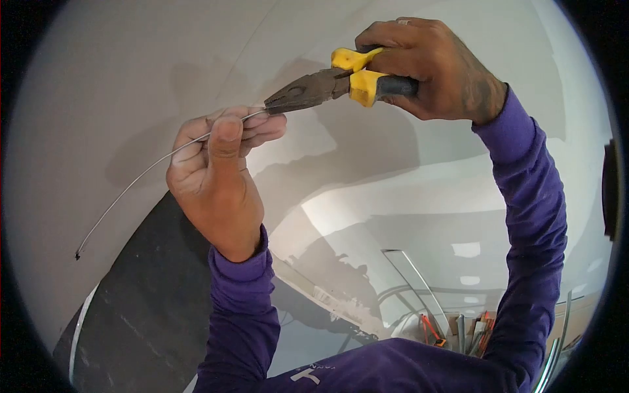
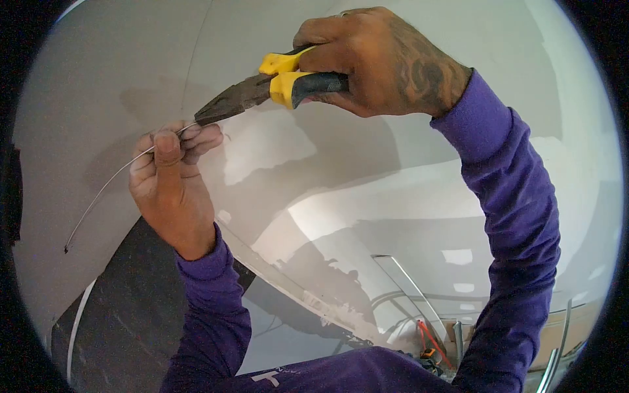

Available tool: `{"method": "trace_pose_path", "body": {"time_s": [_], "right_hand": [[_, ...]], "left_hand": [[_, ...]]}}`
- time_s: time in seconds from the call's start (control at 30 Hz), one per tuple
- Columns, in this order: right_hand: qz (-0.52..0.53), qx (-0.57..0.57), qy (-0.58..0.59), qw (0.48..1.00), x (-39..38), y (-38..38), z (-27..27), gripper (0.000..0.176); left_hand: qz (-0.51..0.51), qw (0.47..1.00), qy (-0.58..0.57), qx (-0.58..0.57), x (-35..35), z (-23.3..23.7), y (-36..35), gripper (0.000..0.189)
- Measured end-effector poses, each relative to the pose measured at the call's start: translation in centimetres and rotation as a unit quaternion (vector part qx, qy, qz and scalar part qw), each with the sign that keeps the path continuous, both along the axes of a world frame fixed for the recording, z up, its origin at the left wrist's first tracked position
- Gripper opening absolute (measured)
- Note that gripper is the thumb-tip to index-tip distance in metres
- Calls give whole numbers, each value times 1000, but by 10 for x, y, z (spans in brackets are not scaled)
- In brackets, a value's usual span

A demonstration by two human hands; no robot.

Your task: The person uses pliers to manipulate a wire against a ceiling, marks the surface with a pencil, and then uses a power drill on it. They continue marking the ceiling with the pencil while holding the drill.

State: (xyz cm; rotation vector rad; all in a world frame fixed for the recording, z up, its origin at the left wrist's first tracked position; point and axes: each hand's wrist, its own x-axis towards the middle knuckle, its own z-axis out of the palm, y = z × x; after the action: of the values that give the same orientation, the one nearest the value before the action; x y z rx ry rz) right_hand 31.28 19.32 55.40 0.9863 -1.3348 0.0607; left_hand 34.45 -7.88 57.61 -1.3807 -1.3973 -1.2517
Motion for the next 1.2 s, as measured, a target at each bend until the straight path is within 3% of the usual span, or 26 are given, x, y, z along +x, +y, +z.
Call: {"method": "trace_pose_path", "body": {"time_s": [0.17, 0.27, 0.37, 0.47, 0.67, 0.83, 0.97, 1.2], "right_hand": [[22, 11, -60, 998, -7, 2, -1, 30], [-32, -26, -10, 999, 9, 5, -4, 35], [-3, -88, -148, 985, 17, 15, -12, 26], [-106, -216, -52, 969, 25, 6, -38, 42], [-102, -257, -121, 953, 58, -8, -97, 41], [-45, -306, -238, 921, 83, -37, -124, 36], [-8, -313, -272, 910, 89, -52, -118, 23], [-2, -327, -237, 915, 68, -66, -90, 25]], "left_hand": [[-14, 1000, -3, -9, 0, 1, -2, 21], [28, 999, -4, 27, 6, 2, 10, 22], [62, 996, 29, 59, 12, 4, 22, 30], [47, 995, 26, 82, 6, 9, 22, 31], [61, 990, 36, 119, -20, 17, 47, 29], [-9, 983, 36, 178, -31, 24, 57, 30], [10, 974, 22, 227, -24, 25, 64, 27], [36, 972, 33, 229, -42, 24, 47, 22]]}}
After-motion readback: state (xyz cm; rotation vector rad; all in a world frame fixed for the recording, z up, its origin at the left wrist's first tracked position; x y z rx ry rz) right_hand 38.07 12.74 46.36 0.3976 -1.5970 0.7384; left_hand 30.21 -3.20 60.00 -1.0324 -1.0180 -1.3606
